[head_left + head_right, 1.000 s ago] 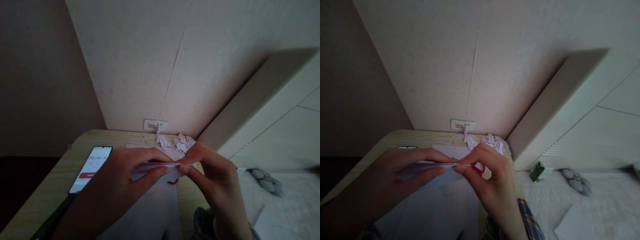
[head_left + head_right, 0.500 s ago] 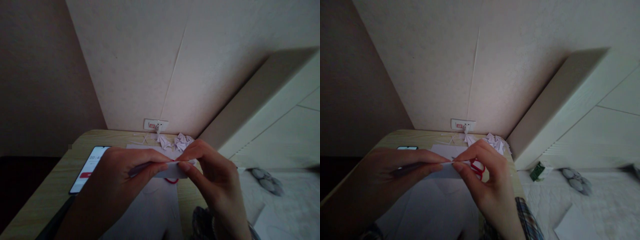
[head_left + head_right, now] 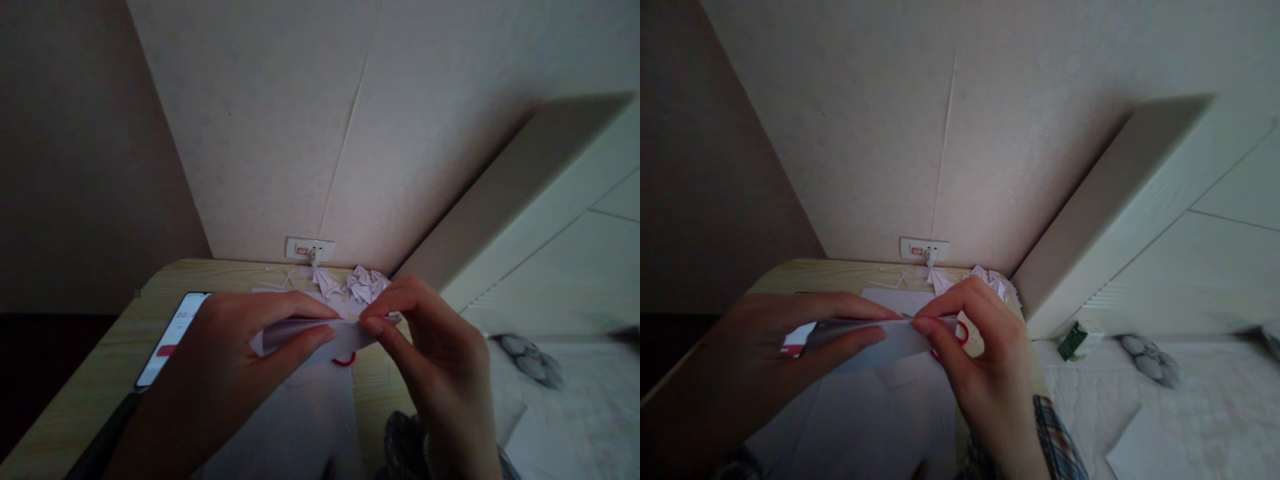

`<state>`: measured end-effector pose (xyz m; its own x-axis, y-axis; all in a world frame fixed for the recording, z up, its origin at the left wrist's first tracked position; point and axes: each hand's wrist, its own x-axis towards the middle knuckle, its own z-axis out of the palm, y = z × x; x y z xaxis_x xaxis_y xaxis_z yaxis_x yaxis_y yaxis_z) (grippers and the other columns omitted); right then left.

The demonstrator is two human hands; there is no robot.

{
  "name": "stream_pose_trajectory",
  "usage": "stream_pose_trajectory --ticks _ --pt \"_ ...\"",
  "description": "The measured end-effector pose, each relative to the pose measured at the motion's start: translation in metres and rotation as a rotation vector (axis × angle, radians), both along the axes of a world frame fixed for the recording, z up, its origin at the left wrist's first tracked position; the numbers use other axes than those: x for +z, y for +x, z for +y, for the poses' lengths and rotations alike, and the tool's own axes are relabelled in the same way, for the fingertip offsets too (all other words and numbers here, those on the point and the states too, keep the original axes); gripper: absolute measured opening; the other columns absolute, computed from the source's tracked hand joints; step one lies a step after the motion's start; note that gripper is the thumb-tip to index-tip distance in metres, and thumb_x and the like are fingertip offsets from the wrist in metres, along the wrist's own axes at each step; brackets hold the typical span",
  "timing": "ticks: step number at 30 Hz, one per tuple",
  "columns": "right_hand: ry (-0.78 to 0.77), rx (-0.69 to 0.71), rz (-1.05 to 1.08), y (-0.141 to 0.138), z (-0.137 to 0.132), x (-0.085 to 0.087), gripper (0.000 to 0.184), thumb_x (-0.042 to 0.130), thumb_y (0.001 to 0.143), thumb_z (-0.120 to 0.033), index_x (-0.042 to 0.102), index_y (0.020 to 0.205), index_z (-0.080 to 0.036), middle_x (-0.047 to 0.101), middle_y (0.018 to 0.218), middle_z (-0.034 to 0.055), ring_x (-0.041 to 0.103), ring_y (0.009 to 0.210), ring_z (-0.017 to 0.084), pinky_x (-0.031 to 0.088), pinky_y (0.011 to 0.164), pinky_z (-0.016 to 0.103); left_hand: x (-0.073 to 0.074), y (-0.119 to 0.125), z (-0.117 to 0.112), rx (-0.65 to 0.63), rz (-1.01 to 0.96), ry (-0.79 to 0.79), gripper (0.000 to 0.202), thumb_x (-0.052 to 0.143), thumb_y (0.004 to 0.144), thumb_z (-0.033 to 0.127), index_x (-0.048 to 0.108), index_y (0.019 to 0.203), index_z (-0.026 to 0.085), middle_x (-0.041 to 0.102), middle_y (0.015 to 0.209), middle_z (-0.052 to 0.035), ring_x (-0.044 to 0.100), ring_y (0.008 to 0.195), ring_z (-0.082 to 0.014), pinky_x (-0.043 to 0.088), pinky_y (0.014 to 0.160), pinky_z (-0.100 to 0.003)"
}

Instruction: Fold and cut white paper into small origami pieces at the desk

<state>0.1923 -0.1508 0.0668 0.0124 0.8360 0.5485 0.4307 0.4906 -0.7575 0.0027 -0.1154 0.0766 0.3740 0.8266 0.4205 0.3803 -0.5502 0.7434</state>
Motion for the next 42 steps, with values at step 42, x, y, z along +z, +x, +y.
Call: stream_pose_trajectory --ticks 42 --pt "0.159 -0.054 0.042 0.003 -0.0007 0.0015 0.017 0.065 0.088 -0.009 0.065 0.08 -0.024 0.058 0.075 -0.0014 0.053 0.074 0.016 0.039 0.061 0.031 0.0058 -0.0061 -0.002 0.062 -0.041 -0.002 0.01 0.069 0.082 0.03 0.079 0.083 0.032 0.081 0.08 0.0094 0.074 0.073 -0.0128 0.055 0.077 -0.021"
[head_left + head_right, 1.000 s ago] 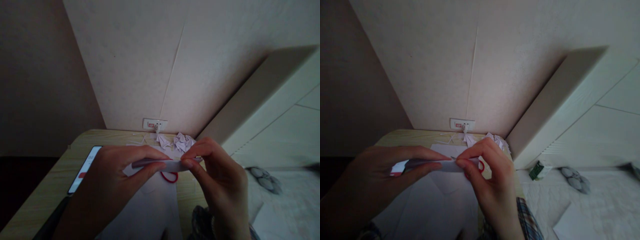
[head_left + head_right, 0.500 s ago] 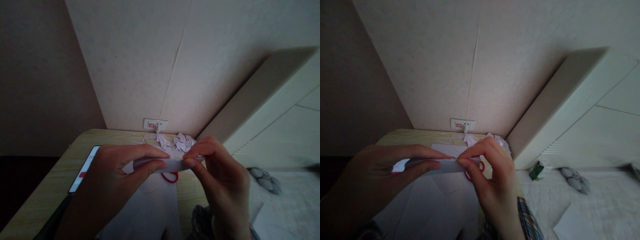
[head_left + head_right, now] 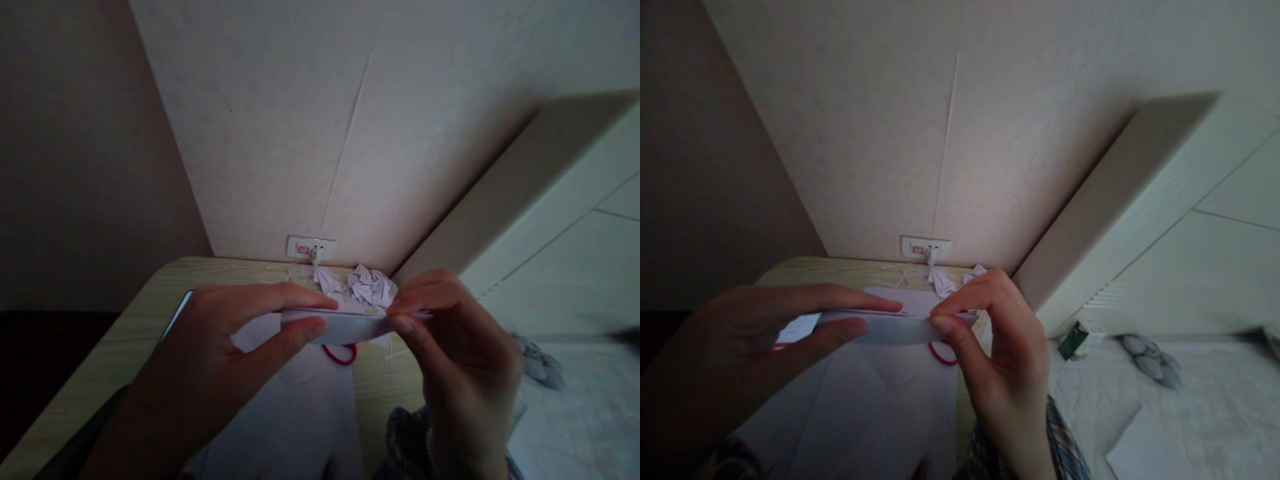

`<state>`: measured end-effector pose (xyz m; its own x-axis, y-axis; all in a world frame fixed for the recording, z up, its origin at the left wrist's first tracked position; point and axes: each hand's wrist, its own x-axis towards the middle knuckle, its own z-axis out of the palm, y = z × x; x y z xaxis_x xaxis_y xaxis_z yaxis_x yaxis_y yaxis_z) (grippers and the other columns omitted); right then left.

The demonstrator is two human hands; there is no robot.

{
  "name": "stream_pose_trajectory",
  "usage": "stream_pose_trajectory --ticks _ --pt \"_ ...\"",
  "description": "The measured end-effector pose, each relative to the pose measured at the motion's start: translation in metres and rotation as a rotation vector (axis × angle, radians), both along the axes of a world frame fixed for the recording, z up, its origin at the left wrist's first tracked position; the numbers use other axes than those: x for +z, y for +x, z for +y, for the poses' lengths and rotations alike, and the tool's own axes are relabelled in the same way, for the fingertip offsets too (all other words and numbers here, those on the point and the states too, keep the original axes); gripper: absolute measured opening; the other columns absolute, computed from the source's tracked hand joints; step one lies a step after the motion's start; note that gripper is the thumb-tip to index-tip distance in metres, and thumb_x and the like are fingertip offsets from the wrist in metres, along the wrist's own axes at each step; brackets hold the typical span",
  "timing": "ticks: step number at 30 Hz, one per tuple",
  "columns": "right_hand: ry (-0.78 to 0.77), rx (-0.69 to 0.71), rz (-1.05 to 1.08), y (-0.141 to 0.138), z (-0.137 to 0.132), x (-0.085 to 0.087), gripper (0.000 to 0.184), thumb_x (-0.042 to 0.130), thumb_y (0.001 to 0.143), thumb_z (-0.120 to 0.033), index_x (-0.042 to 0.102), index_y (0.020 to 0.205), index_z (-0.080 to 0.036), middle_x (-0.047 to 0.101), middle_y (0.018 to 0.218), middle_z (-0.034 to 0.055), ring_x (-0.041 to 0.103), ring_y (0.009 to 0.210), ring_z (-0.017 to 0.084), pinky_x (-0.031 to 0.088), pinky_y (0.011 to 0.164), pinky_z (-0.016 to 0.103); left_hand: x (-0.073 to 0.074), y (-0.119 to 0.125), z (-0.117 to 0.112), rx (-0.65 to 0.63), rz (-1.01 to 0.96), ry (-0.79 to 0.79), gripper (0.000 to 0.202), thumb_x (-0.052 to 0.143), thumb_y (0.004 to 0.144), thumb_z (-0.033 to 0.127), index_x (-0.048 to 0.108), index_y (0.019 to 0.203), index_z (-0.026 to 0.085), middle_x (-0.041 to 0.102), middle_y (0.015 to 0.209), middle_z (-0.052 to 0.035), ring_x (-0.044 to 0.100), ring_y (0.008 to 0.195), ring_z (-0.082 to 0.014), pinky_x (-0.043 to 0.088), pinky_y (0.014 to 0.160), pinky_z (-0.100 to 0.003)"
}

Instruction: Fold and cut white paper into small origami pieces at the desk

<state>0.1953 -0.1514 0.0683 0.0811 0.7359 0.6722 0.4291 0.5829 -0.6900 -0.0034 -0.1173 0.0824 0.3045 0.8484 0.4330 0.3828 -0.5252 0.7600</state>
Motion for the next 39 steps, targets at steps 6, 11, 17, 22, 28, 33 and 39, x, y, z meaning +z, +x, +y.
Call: stream_pose_trajectory --ticks 6,11,17,22,28,33,39 --pt "0.022 0.015 0.025 -0.002 -0.002 0.0 0.017 0.066 0.087 -0.009 0.067 0.081 -0.025 0.059 0.075 -0.0004 0.053 0.076 0.018 0.038 0.063 0.033 -0.006 0.002 0.002 -0.027 -0.118 -0.018 0.013 0.073 0.08 0.023 0.08 0.078 0.033 0.08 0.073 0.0121 0.072 0.064 -0.0089 0.053 0.074 -0.016" --pt "0.033 0.007 0.011 -0.002 -0.004 0.001 0.02 0.066 0.087 -0.007 0.067 0.081 -0.026 0.06 0.075 0.0001 0.053 0.076 0.02 0.038 0.064 0.034 -0.005 0.002 0.001 -0.042 -0.117 -0.075 0.016 0.071 0.082 0.024 0.08 0.075 0.035 0.079 0.072 0.0132 0.071 0.064 -0.0095 0.053 0.072 -0.016" --pt "0.029 0.003 0.037 -0.002 -0.003 0.001 0.022 0.064 0.087 -0.005 0.067 0.08 -0.026 0.059 0.075 0.0001 0.054 0.076 0.02 0.038 0.065 0.035 0.0 0.001 -0.001 -0.031 -0.079 -0.07 0.014 0.071 0.082 0.028 0.082 0.076 0.035 0.08 0.072 0.0099 0.071 0.063 -0.0104 0.051 0.067 -0.016" --pt "0.015 0.009 0.048 -0.002 -0.001 0.0 0.021 0.064 0.087 -0.006 0.067 0.081 -0.026 0.059 0.075 -0.0003 0.053 0.075 0.019 0.038 0.062 0.034 0.001 0.001 -0.002 -0.014 -0.053 -0.077 0.015 0.071 0.081 0.025 0.081 0.074 0.033 0.079 0.07 0.0115 0.069 0.059 -0.008 0.05 0.067 -0.015" --pt "0.011 0.01 0.022 -0.002 0.0 0.0 0.019 0.065 0.087 -0.006 0.066 0.081 -0.024 0.058 0.076 -0.0013 0.052 0.076 0.017 0.038 0.063 0.032 0.002 -0.001 -0.004 0.008 -0.048 -0.113 0.013 0.069 0.08 0.027 0.081 0.079 0.034 0.08 0.072 0.0091 0.069 0.06 -0.012 0.055 0.077 -0.022" --pt "0.01 0.009 0.003 -0.002 -0.001 0.0 0.021 0.062 0.088 -0.004 0.065 0.081 -0.024 0.059 0.077 -0.0018 0.053 0.077 0.016 0.038 0.062 0.032 0.0 -0.002 -0.004 -0.001 -0.028 -0.102 0.014 0.068 0.083 0.031 0.081 0.082 0.036 0.081 0.079 0.0111 0.073 0.068 -0.0098 0.054 0.079 -0.017" --pt "0.026 0.008 0.003 -0.003 -0.002 0.001 0.022 0.063 0.088 -0.005 0.066 0.082 -0.026 0.059 0.077 -0.001 0.053 0.077 0.018 0.038 0.064 0.034 -0.005 -0.003 -0.001 -0.077 -0.07 -0.106 0.014 0.068 0.084 0.031 0.08 0.084 0.039 0.081 0.081 0.014 0.074 0.072 -0.0092 0.053 0.077 -0.012"
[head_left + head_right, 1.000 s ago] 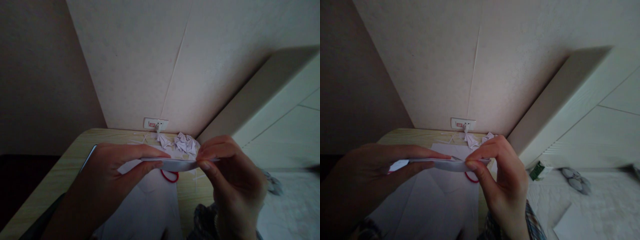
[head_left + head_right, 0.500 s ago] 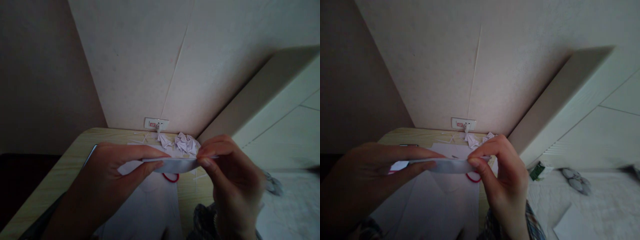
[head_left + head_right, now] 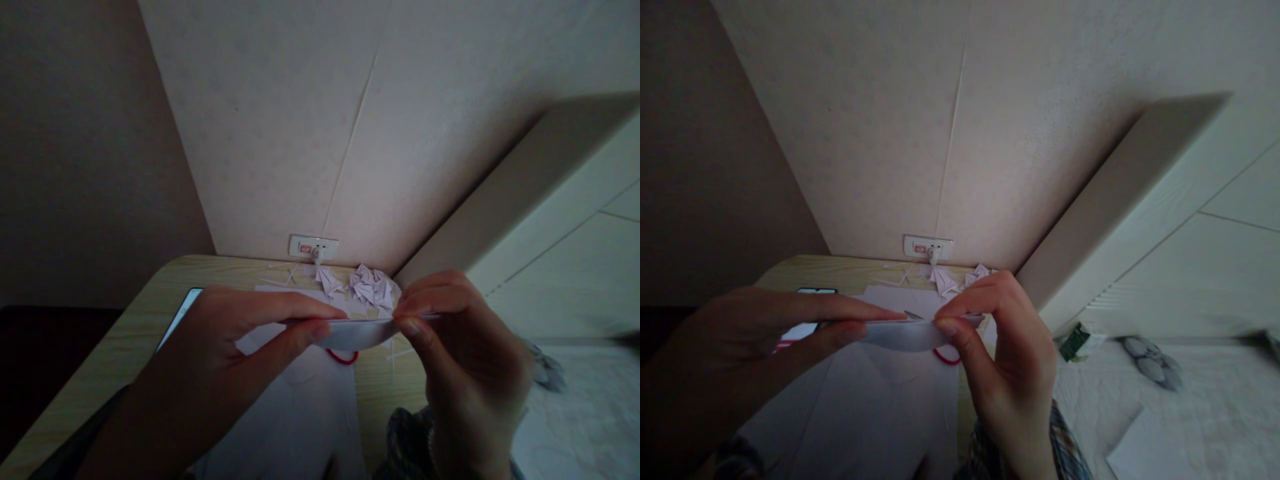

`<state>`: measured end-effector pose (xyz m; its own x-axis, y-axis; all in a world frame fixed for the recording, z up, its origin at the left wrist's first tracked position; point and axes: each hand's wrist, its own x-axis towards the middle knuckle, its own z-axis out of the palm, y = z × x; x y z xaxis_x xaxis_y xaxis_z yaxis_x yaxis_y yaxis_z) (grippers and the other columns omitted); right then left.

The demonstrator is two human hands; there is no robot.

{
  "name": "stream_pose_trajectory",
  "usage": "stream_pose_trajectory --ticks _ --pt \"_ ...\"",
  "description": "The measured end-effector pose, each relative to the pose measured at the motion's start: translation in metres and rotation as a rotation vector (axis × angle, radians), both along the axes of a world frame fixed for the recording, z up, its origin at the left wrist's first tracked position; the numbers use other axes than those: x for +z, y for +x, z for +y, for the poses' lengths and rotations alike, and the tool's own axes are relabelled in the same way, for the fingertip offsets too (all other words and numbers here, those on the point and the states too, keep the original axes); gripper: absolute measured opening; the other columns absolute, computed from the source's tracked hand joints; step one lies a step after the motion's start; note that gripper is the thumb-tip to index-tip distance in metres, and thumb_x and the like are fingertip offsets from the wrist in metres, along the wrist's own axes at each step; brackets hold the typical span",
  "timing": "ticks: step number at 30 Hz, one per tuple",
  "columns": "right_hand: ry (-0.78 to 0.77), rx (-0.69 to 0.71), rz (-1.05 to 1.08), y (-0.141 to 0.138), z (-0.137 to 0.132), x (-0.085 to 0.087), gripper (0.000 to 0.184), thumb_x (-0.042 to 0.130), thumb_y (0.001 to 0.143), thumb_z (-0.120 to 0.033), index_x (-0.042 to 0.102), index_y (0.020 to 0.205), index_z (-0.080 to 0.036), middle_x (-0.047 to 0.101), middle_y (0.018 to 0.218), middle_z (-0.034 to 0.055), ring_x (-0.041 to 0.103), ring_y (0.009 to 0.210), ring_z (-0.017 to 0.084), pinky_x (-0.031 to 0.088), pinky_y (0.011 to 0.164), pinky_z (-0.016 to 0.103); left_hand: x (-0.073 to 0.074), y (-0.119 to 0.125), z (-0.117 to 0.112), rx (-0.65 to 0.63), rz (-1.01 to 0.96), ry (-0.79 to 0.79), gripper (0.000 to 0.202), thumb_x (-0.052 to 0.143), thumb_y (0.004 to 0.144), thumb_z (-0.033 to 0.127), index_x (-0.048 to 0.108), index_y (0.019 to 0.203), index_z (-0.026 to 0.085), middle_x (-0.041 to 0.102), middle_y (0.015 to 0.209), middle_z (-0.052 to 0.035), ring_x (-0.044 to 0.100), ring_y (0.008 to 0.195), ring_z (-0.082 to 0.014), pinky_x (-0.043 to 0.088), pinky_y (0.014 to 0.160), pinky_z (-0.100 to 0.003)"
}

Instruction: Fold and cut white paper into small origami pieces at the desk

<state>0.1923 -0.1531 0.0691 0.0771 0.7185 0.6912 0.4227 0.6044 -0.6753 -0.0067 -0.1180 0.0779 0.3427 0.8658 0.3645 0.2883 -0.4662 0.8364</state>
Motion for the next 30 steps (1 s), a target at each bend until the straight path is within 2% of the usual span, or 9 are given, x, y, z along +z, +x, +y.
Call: stream_pose_trajectory --ticks 5,9,13,16,20,23,26,30 --pt "-0.007 -0.005 -0.015 0.0001 -0.0013 0.0005 0.023 0.062 0.089 -0.005 0.066 0.082 -0.026 0.06 0.077 -0.0004 0.053 0.077 0.018 0.038 0.064 0.035 -0.0022 -0.0013 0.0032 -0.033 0.03 0.007 0.019 0.067 0.084 0.026 0.079 0.084 0.041 0.08 0.081 0.0177 0.074 0.073 -0.0062 0.051 0.071 -0.007" --pt "0.001 -0.008 -0.027 0.0003 -0.0003 0.0003 0.022 0.063 0.088 -0.005 0.066 0.081 -0.025 0.06 0.077 -0.0008 0.054 0.076 0.018 0.039 0.063 0.034 -0.0006 -0.0031 0.0026 -0.027 0.075 0.028 0.02 0.065 0.085 0.024 0.079 0.081 0.038 0.08 0.079 0.0173 0.074 0.071 -0.006 0.051 0.067 -0.007" --pt "0.039 -0.014 -0.044 0.0009 0.0016 -0.0002 0.021 0.064 0.087 -0.003 0.066 0.081 -0.024 0.06 0.076 -0.0011 0.054 0.074 0.017 0.04 0.061 0.032 0.0007 -0.0036 0.0011 0.009 0.068 0.129 0.017 0.064 0.086 0.03 0.079 0.083 0.037 0.08 0.079 0.0176 0.074 0.068 -0.0065 0.052 0.068 -0.008" --pt "0.043 -0.009 -0.041 0.0017 0.0024 -0.0004 0.022 0.063 0.087 -0.003 0.066 0.082 -0.024 0.06 0.076 -0.0006 0.054 0.073 0.017 0.04 0.06 0.032 0.0022 -0.004 0.0024 0.024 0.116 0.233 0.018 0.062 0.088 0.028 0.078 0.084 0.036 0.08 0.08 0.0177 0.075 0.069 -0.0062 0.051 0.067 -0.007" --pt "0.025 -0.007 -0.054 0.0023 0.0026 -0.0001 0.021 0.064 0.087 -0.004 0.066 0.081 -0.024 0.061 0.076 -0.0011 0.054 0.074 0.016 0.041 0.061 0.032 0.0022 -0.007 0.005 -0.012 0.231 0.376 0.021 0.057 0.092 0.022 0.075 0.087 0.032 0.08 0.079 0.0151 0.073 0.064 -0.005 0.05 0.062 -0.007" --pt "0.003 -0.007 -0.066 0.0017 0.0031 -0.0001 0.017 0.066 0.088 -0.007 0.066 0.081 -0.023 0.06 0.077 -0.0027 0.054 0.075 0.014 0.041 0.063 0.03 -0.0005 -0.0087 0.0051 0.015 0.277 0.445 0.026 0.051 0.096 0.024 0.073 0.083 0.027 0.078 0.072 0.0116 0.071 0.058 -0.0054 0.049 0.058 -0.008" --pt "-0.028 -0.005 -0.072 0.0008 0.0037 -0.0006 0.015 0.066 0.089 -0.011 0.065 0.081 -0.023 0.059 0.077 -0.004 0.054 0.075 0.013 0.042 0.066 0.029 -0.0034 -0.0084 0.0042 0.044 0.299 0.473 0.03 0.048 0.098 0.027 0.073 0.082 0.024 0.08 0.075 0.0081 0.072 0.062 -0.0071 0.051 0.061 -0.01" --pt "-0.053 -0.028 -0.089 -0.0006 0.0036 -0.0017 0.015 0.064 0.09 -0.012 0.064 0.08 -0.023 0.057 0.076 -0.005 0.053 0.073 0.012 0.042 0.069 0.028 -0.0041 -0.0059 0.0018 0.109 0.299 0.459 0.024 0.054 0.095 0.031 0.076 0.087 0.025 0.082 0.083 0.0054 0.076 0.071 -0.0117 0.056 0.071 -0.015"
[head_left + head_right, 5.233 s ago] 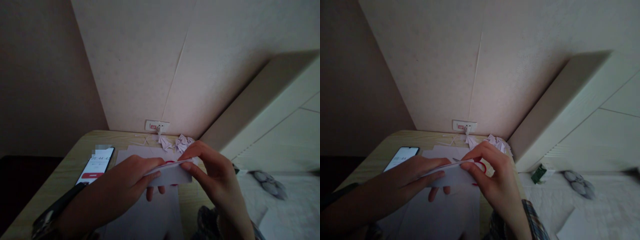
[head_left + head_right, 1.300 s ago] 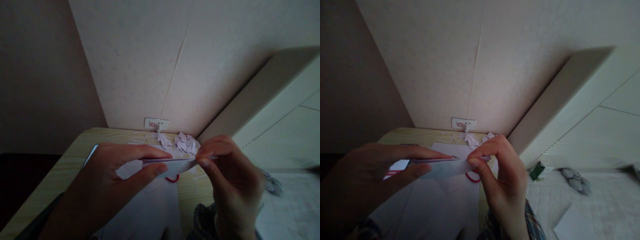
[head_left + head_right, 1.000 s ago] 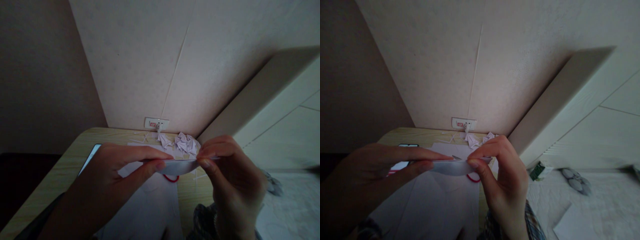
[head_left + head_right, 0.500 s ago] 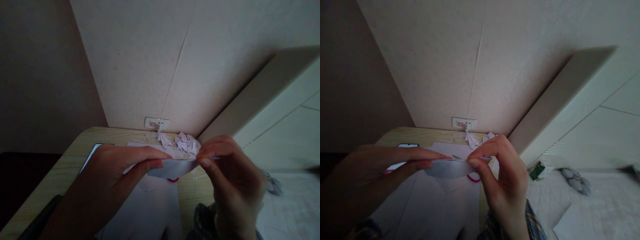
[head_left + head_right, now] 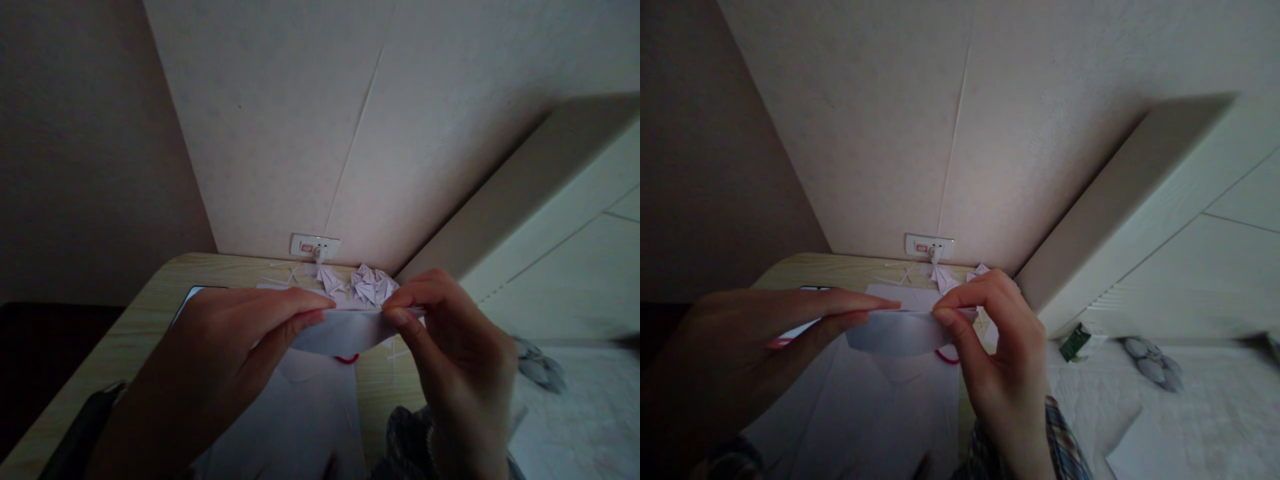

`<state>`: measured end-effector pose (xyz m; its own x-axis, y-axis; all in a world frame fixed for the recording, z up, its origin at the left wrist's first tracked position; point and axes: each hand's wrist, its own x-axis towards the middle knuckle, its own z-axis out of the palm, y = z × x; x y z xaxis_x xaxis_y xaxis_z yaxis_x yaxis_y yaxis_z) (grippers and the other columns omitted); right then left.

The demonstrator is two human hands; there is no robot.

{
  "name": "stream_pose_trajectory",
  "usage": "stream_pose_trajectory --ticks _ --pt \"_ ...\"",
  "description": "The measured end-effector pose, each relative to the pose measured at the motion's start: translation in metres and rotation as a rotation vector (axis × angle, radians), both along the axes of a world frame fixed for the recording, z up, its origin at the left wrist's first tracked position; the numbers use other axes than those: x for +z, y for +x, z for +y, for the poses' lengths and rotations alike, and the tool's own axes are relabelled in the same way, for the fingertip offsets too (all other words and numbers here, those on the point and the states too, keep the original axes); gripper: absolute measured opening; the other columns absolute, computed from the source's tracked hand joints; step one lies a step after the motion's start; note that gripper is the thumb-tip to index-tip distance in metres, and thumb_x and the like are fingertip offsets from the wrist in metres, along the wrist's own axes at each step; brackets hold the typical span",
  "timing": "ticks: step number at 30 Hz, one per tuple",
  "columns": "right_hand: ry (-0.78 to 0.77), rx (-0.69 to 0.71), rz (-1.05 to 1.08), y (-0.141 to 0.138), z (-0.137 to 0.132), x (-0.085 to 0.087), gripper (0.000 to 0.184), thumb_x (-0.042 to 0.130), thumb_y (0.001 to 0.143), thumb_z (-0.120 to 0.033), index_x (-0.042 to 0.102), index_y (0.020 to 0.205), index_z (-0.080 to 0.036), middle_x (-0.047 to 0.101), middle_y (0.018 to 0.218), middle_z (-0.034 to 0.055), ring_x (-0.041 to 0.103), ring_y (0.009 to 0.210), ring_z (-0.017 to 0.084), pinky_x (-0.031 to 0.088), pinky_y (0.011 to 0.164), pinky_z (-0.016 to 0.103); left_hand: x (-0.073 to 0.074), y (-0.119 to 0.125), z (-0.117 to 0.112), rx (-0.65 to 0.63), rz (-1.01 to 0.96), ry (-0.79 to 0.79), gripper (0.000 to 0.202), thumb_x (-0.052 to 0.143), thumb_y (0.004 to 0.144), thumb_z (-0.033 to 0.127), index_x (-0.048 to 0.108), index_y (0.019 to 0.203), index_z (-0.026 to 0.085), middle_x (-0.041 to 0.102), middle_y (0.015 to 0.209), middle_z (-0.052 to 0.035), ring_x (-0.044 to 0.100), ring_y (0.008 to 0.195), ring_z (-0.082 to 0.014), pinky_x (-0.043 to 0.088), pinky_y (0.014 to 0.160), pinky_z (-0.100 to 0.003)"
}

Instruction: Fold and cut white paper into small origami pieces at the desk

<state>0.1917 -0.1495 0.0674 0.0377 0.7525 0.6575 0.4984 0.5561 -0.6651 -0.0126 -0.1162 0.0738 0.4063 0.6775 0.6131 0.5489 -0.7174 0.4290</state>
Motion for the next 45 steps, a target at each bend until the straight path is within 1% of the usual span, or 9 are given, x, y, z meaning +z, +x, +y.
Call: stream_pose_trajectory --ticks 4,8,13,23,26,31,37,41,45 --pt "-0.024 0.037 -0.006 -0.004 -0.002 0.0 0.013 0.064 0.092 -0.014 0.064 0.082 -0.023 0.058 0.077 -0.0048 0.054 0.075 0.012 0.041 0.066 0.028 0.004 0.006 -0.003 0.017 -0.035 -0.037 0.019 0.059 0.091 0.035 0.077 0.089 0.03 0.082 0.082 0.0079 0.075 0.066 -0.0135 0.059 0.073 -0.02" --pt "-0.002 0.062 -0.024 -0.008 -0.003 0.0 0.012 0.064 0.092 -0.014 0.064 0.083 -0.023 0.059 0.079 -0.0052 0.055 0.076 0.011 0.041 0.064 0.027 0.009 0.011 -0.004 -0.027 -0.077 -0.112 0.018 0.06 0.089 0.03 0.077 0.083 0.031 0.08 0.073 0.0114 0.072 0.057 -0.0102 0.057 0.066 -0.016" --pt "0.027 0.066 -0.051 -0.009 -0.003 0.001 0.012 0.065 0.091 -0.013 0.064 0.084 -0.023 0.061 0.08 -0.0056 0.056 0.077 0.01 0.041 0.066 0.026 0.01 0.01 -0.001 -0.026 -0.103 -0.134 0.019 0.061 0.088 0.028 0.077 0.078 0.033 0.079 0.07 0.0143 0.071 0.054 -0.0086 0.055 0.065 -0.014" --pt "-0.012 0.069 -0.059 -0.008 0.0 0.002 0.011 0.065 0.091 -0.014 0.064 0.085 -0.023 0.06 0.081 -0.0061 0.056 0.078 0.009 0.042 0.067 0.025 0.004 0.01 -0.005 0.057 -0.046 0.017 0.02 0.059 0.089 0.025 0.077 0.078 0.028 0.08 0.072 0.0098 0.069 0.055 -0.0081 0.054 0.068 -0.015" --pt "-0.04 0.066 -0.103 -0.006 0.001 0.005 0.008 0.066 0.09 -0.016 0.065 0.086 -0.023 0.062 0.083 -0.0056 0.057 0.08 0.009 0.043 0.069 0.024 0.002 0.01 -0.005 0.055 -0.057 -0.004 0.02 0.06 0.088 0.025 0.076 0.077 0.029 0.079 0.07 0.0105 0.069 0.053 -0.0086 0.054 0.069 -0.016" --pt "-0.048 0.082 -0.152 -0.009 0.002 0.007 0.006 0.072 0.086 -0.021 0.067 0.085 -0.022 0.063 0.082 -0.0044 0.06 0.077 0.01 0.045 0.066 0.023 0.004 0.012 -0.003 0.036 -0.03 -0.017 0.021 0.057 0.089 0.029 0.074 0.076 0.029 0.079 0.07 0.0087 0.07 0.054 -0.0117 0.055 0.062 -0.018" --pt "-0.033 0.024 -0.174 -0.016 0.003 0.005 0.011 0.072 0.083 -0.012 0.066 0.078 -0.02 0.063 0.076 -0.0036 0.058 0.071 0.01 0.044 0.058 0.022 0.005 0.015 -0.004 -0.008 -0.001 -0.009 0.021 0.056 0.089 0.023 0.073 0.078 0.027 0.079 0.069 0.0073 0.069 0.053 -0.0108 0.054 0.06 -0.017" --pt "-0.028 0.003 -0.173 -0.006 0.003 0.005 0.013 0.069 0.084 -0.009 0.066 0.081 -0.021 0.063 0.079 -0.004 0.058 0.074 0.01 0.044 0.064 0.023 0.005 0.012 -0.004 0.033 -0.004 -0.045 0.02 0.057 0.088 0.025 0.074 0.077 0.029 0.079 0.069 0.0089 0.067 0.05 -0.0106 0.052 0.058 -0.018" --pt "-0.003 -0.117 -0.091 0.014 0.005 0.004 0.015 0.066 0.087 -0.01 0.064 0.078 -0.022 0.061 0.077 -0.0038 0.057 0.075 0.012 0.044 0.068 0.026 0.007 0.006 -0.003 0.149 -0.12 -0.178 0.017 0.063 0.083 0.027 0.076 0.073 0.031 0.077 0.068 0.0111 0.067 0.056 -0.0106 0.051 0.061 -0.019"
